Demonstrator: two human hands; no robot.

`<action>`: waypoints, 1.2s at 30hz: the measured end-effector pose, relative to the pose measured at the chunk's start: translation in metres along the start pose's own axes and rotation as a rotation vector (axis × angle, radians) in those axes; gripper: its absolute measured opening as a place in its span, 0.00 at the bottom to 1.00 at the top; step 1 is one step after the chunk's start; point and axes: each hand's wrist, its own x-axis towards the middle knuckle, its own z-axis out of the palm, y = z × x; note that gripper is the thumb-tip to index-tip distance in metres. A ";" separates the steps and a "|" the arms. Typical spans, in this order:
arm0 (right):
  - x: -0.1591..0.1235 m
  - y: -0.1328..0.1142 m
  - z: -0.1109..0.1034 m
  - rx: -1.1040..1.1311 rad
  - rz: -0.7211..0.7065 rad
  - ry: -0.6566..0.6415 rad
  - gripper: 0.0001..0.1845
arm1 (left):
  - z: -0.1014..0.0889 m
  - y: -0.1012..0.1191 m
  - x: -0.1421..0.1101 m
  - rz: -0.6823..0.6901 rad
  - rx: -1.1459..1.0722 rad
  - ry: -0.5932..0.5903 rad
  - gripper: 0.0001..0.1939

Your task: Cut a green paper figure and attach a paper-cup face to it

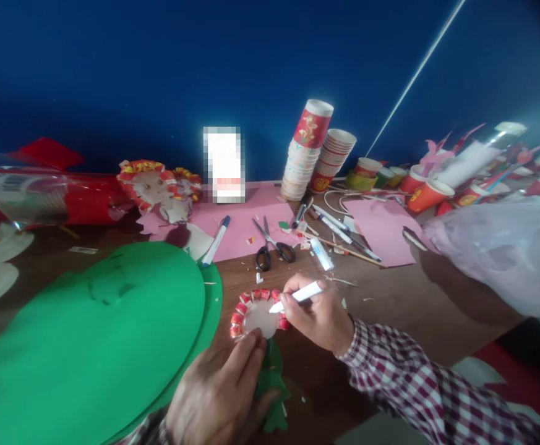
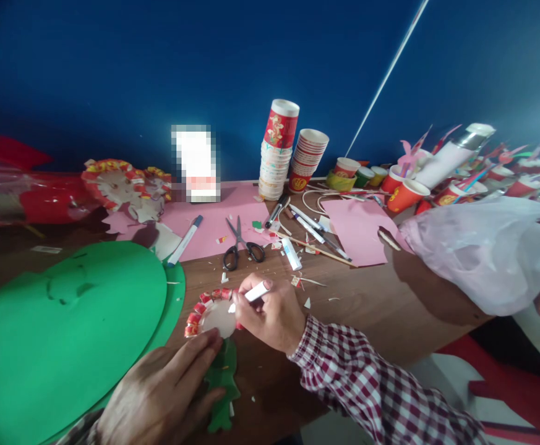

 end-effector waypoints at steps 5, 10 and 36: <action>0.001 -0.001 0.000 0.010 0.001 0.001 0.05 | -0.001 0.000 0.000 -0.001 -0.005 -0.007 0.22; 0.000 -0.001 0.001 -0.003 -0.001 0.002 0.05 | -0.001 0.001 0.001 0.000 -0.001 -0.017 0.22; 0.001 -0.002 0.001 -0.014 0.014 0.020 0.07 | -0.003 0.002 0.003 0.000 0.002 -0.023 0.22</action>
